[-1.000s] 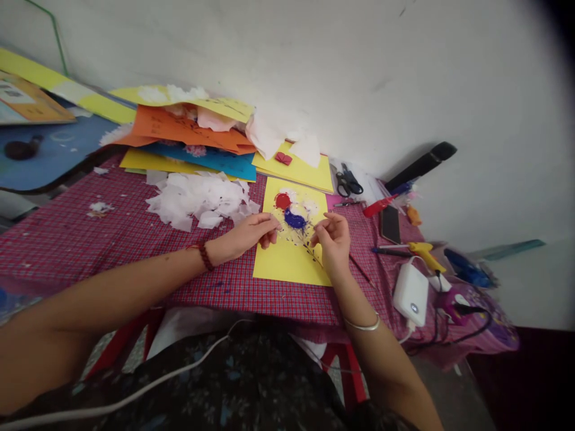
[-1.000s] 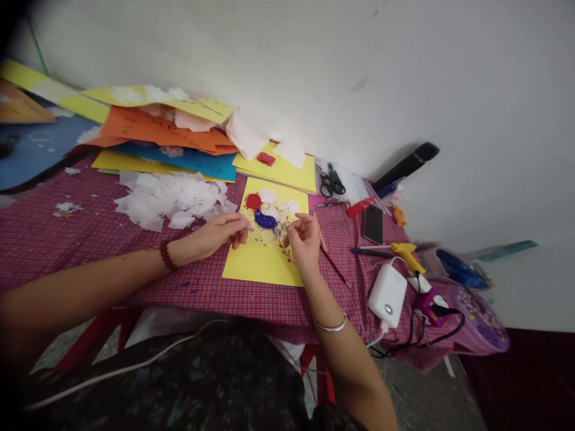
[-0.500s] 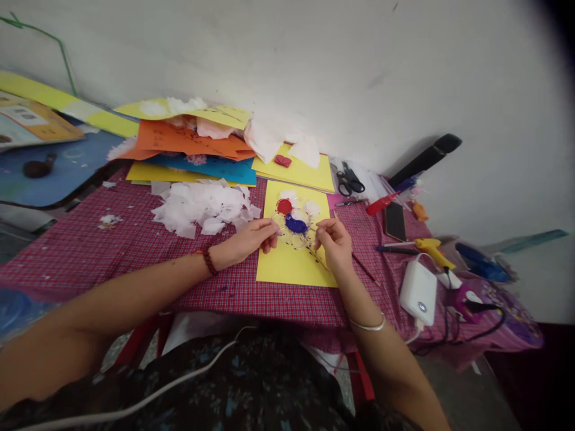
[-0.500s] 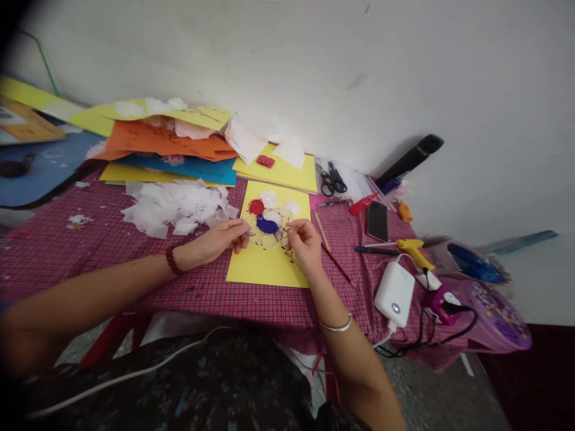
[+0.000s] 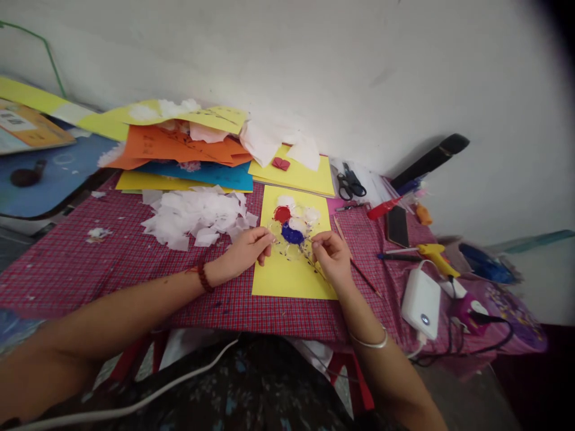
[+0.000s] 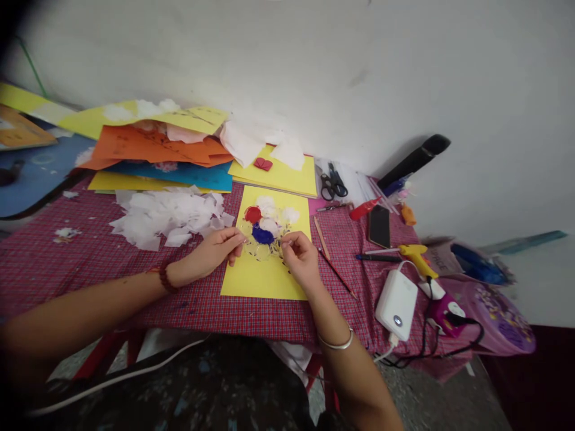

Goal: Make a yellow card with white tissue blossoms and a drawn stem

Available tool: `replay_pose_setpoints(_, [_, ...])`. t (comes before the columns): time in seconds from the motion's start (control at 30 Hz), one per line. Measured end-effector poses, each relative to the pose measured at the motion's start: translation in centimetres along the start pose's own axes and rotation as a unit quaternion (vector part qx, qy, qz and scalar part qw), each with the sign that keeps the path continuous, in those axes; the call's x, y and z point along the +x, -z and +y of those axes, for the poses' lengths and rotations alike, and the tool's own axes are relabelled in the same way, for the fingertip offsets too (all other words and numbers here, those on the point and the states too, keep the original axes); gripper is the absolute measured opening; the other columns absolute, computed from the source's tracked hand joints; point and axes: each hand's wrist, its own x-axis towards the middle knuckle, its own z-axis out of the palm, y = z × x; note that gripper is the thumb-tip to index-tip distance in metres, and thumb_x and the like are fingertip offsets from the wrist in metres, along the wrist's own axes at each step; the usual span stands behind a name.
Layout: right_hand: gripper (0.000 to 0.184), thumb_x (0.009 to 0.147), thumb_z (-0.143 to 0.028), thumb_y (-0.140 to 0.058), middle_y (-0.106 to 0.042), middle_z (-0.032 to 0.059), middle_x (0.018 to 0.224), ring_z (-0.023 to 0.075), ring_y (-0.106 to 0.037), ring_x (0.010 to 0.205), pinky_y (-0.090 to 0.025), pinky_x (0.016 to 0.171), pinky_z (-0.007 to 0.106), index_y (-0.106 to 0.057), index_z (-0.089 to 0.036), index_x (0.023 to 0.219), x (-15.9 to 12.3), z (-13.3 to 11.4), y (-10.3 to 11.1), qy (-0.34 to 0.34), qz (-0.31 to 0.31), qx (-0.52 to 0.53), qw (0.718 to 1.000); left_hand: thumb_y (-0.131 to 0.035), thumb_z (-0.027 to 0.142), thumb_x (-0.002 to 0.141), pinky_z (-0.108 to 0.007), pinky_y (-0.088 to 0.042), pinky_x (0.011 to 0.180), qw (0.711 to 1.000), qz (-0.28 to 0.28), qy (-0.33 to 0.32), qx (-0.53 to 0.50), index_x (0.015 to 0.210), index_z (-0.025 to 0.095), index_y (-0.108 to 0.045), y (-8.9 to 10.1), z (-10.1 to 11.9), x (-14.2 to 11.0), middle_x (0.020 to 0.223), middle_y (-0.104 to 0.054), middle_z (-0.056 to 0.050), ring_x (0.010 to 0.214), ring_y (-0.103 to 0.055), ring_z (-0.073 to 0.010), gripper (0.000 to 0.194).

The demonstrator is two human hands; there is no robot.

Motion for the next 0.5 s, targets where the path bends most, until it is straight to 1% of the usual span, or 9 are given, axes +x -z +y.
replay_pose_setpoints(0.13, [0.01,0.084,-0.032,-0.063,-0.05,-0.0061,0.06,0.0081,-0.046,0.045,-0.038,0.042,0.02,-0.06,-0.022,0.084,0.1,0.4,0.3,-0.02,-0.004,0.023,1.0,-0.047,0.033,0.094,-0.019,-0.039,0.048,0.997,0.016,-0.026,0.066,0.071,0.018,-0.048,-0.1,0.3,-0.3,0.064,-0.052,0.004,0.048,-0.049,-0.0064,0.027])
replay_pose_setpoints(0.23, [0.011,0.083,-0.032,-0.063,-0.051,-0.0062,0.06,0.0081,-0.046,0.045,-0.039,0.042,0.021,-0.06,-0.022,0.085,0.1,0.6,0.2,-0.03,-0.006,0.031,0.999,-0.048,0.032,0.093,-0.02,-0.038,0.048,0.992,0.04,-0.064,0.104,0.071,0.019,-0.049,0.1,0.2,-0.4,0.062,-0.051,0.004,0.05,-0.048,-0.0075,0.025])
replay_pose_setpoints(0.33, [0.01,0.081,-0.031,-0.062,-0.051,-0.0067,0.058,0.008,-0.047,0.043,-0.04,0.041,0.021,-0.059,-0.022,0.084,0.1,0.5,-0.1,-0.04,0.0,0.03,0.999,-0.047,0.034,0.094,-0.021,-0.039,0.052,0.984,0.05,-0.104,0.139,0.074,0.019,-0.051,0.3,0.1,-0.7,0.063,-0.051,0.004,0.055,-0.049,-0.0091,0.026])
replay_pose_setpoints(0.43, [0.01,0.078,-0.031,-0.061,-0.051,-0.0078,0.055,0.0077,-0.046,0.04,-0.038,0.039,0.02,-0.058,-0.022,0.082,0.3,0.1,-0.2,-0.045,0.026,0.03,0.998,-0.042,0.037,0.097,-0.022,-0.041,0.056,0.979,0.039,-0.132,0.151,0.082,0.019,-0.056,0.5,0.1,-1.0,0.067,-0.054,0.003,0.059,-0.051,-0.0103,0.027])
replay_pose_setpoints(0.5, [0.011,0.077,-0.031,-0.061,-0.049,-0.0086,0.053,0.0075,-0.046,0.039,-0.038,0.039,0.02,-0.058,-0.022,0.081,0.6,-0.2,0.5,-0.036,0.06,0.031,0.997,-0.04,0.037,0.098,-0.023,-0.042,0.057,0.979,0.032,-0.135,0.152,0.089,0.019,-0.059,0.6,0.2,-1.2,0.069,-0.055,0.003,0.06,-0.052,-0.0109,0.027])
